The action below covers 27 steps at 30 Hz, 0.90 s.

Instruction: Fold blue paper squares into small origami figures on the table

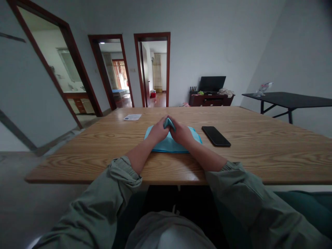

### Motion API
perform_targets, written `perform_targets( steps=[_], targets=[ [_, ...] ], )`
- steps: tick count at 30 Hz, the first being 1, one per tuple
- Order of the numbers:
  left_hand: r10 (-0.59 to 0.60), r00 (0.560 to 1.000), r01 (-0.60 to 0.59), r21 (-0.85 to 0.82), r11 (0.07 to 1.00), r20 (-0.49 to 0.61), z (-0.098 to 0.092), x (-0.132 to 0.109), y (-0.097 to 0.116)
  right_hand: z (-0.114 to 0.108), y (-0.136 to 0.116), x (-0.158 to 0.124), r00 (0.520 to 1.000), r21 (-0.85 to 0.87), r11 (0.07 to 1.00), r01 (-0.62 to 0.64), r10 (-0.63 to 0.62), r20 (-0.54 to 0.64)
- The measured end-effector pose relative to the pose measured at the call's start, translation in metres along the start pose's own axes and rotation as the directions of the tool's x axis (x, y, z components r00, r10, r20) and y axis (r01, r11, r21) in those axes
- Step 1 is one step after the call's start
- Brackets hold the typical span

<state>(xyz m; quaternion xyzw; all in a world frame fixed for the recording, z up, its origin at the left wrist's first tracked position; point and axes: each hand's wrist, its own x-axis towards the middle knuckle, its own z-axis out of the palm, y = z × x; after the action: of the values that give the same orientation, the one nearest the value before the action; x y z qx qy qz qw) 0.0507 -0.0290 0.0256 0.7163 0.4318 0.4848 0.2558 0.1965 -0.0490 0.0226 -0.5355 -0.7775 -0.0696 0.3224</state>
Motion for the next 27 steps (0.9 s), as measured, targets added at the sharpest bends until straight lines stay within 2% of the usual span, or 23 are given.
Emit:
perform_targets(
  steps=[2, 4, 7, 9, 11, 14, 16, 19, 21, 23, 27],
  targets=[
    [0.069, 0.996, -0.055, 0.219, 0.974, -0.057, 0.003, -0.001, 0.005, 0.0, -0.004, 0.0, 1.0, -0.065, 0.998, -0.026, 0.027, 0.013],
    [0.078, 0.994, -0.042, 0.375, 0.926, -0.082, 0.006, -0.003, 0.01, -0.001, -0.007, 0.0, 0.998, -0.115, 0.992, -0.061, 0.064, 0.022],
    [0.057, 0.994, -0.009, 0.469, 0.883, -0.089, 0.007, -0.003, 0.012, -0.001, -0.01, 0.001, 0.992, -0.144, 0.982, -0.121, 0.124, 0.014],
    [0.063, 0.994, -0.014, 0.458, 0.889, -0.092, 0.005, 0.0, 0.008, 0.0, -0.007, 0.002, 0.989, -0.106, 0.984, -0.144, 0.145, -0.003],
    [0.042, 0.997, -0.014, 0.362, 0.932, -0.07, 0.0, 0.004, 0.002, 0.003, -0.001, 0.004, 0.992, -0.004, 0.992, -0.125, 0.125, -0.028],
    [-0.075, 0.997, 0.072, 0.076, 0.995, 0.031, -0.01, 0.009, -0.006, 0.008, 0.016, 0.008, 0.998, 0.245, 0.969, -0.031, 0.044, -0.044],
    [-0.145, 0.982, 0.16, -0.123, 0.979, 0.118, -0.017, 0.009, -0.008, 0.012, 0.027, 0.01, 1.0, 0.429, 0.903, -0.015, 0.021, -0.009],
    [-0.173, 0.937, 0.277, -0.34, 0.899, 0.305, -0.026, 0.004, -0.004, 0.016, 0.038, 0.013, 0.999, 0.614, 0.788, -0.036, 0.009, 0.046],
    [-0.162, 0.881, 0.366, -0.421, 0.83, 0.445, -0.03, -0.001, -0.001, 0.017, 0.04, 0.014, 0.998, 0.662, 0.749, -0.029, -0.018, 0.064],
    [-0.168, 0.838, 0.436, -0.45, 0.779, 0.52, -0.032, -0.003, 0.001, 0.017, 0.04, 0.013, 0.995, 0.675, 0.738, -0.015, -0.054, 0.081],
    [-0.24, 0.84, 0.467, -0.421, 0.778, 0.488, -0.032, -0.002, -0.002, 0.012, 0.036, 0.01, 0.991, 0.651, 0.757, 0.056, -0.123, 0.058]
  ],
)
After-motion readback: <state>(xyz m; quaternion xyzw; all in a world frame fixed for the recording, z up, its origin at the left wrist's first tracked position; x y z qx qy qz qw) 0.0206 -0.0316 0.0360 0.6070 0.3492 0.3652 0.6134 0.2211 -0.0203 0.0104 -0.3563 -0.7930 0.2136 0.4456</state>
